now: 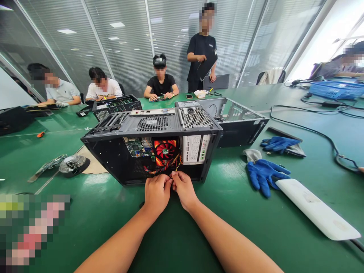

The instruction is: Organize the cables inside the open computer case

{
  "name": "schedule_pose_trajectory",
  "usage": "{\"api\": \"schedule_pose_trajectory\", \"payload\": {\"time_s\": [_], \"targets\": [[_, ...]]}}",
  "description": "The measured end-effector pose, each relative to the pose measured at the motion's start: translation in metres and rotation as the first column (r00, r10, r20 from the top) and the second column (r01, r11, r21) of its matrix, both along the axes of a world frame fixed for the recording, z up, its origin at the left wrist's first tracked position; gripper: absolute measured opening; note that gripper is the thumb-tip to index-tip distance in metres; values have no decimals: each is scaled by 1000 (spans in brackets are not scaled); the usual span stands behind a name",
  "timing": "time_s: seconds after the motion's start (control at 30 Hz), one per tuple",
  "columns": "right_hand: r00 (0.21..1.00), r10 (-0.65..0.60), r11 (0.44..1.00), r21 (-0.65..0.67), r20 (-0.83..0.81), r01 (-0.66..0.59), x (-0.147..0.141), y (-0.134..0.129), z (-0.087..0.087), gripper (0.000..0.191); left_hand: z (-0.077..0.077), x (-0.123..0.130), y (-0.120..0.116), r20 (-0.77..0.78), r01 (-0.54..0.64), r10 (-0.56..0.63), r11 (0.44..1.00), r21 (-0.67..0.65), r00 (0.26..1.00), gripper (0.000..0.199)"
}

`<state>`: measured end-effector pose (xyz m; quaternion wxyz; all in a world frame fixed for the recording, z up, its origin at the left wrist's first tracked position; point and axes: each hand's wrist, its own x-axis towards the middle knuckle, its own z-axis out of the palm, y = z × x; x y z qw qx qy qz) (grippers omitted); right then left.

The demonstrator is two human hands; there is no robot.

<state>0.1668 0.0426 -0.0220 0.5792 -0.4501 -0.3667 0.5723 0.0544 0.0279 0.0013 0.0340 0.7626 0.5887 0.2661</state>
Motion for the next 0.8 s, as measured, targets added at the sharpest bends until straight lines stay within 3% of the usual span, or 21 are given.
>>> {"api": "schedule_pose_trajectory", "payload": {"time_s": [0.8], "targets": [[996, -32, 999, 16, 78, 30, -1, -1, -1, 45, 1, 0, 0, 10, 7, -7, 1000, -18, 1000, 12]]}}
